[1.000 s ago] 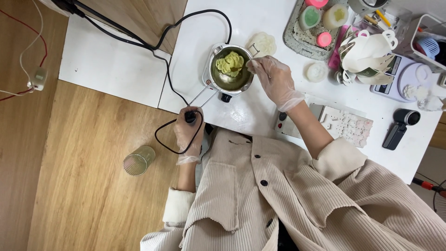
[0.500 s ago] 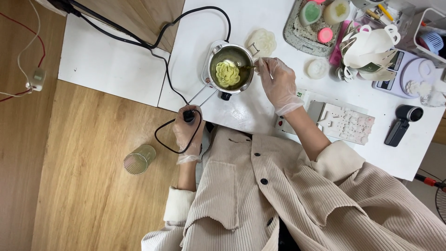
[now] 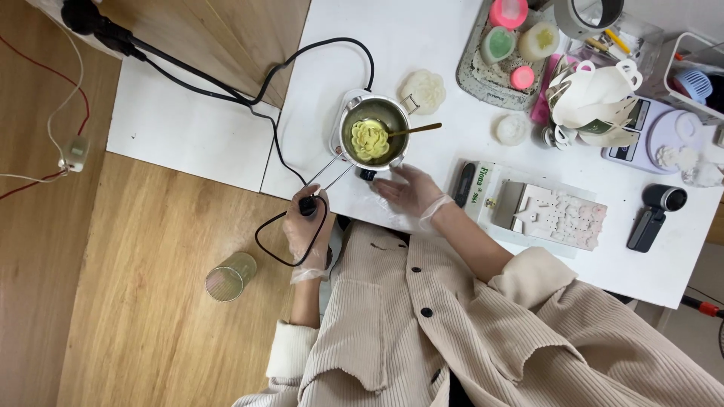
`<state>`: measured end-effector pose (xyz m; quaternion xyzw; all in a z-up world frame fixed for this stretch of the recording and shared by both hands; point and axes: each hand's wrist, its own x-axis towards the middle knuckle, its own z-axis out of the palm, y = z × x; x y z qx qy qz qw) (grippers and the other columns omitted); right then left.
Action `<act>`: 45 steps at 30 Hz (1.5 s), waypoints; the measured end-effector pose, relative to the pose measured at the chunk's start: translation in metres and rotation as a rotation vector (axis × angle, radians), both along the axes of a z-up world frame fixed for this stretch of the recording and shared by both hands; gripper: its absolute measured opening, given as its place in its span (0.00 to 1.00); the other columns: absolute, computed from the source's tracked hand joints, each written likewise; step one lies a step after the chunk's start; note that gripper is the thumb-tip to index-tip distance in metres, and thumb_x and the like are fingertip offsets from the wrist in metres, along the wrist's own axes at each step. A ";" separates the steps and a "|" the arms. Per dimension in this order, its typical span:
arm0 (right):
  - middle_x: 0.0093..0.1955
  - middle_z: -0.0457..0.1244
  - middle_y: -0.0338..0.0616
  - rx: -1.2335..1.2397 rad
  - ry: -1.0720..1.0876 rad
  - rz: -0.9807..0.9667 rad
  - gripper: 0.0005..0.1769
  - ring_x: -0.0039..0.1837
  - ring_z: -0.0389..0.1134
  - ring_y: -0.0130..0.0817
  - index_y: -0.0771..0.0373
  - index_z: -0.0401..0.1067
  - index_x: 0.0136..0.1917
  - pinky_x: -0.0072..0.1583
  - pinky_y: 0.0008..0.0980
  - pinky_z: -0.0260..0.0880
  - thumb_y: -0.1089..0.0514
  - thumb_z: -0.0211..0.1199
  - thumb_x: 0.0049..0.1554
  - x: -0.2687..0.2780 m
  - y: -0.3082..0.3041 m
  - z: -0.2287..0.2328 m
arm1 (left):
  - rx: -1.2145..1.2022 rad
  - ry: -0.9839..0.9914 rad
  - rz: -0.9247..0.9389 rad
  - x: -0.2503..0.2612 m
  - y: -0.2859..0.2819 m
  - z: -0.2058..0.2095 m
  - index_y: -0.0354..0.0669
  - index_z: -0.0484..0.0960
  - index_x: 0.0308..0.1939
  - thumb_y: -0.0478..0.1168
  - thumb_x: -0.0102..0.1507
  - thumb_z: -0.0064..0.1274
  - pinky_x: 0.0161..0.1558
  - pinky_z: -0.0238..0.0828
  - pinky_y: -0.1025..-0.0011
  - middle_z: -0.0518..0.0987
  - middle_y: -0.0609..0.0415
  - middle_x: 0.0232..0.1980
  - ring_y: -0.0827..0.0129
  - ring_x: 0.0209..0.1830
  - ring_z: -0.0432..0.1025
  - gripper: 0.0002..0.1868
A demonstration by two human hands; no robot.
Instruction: Use a heat gun to melt and smooth small wax pieces inside a mold.
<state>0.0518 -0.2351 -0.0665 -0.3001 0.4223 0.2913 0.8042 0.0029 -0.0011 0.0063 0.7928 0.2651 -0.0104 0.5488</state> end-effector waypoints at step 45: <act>0.63 0.64 0.59 -0.063 -0.180 0.023 0.25 0.60 0.71 0.41 0.71 0.64 0.71 0.60 0.30 0.76 0.51 0.54 0.68 0.125 0.010 -0.053 | -0.437 -0.105 0.377 0.103 -0.023 -0.013 0.31 0.77 0.63 0.44 0.63 0.59 0.34 0.71 0.77 0.85 0.50 0.38 0.76 0.28 0.73 0.29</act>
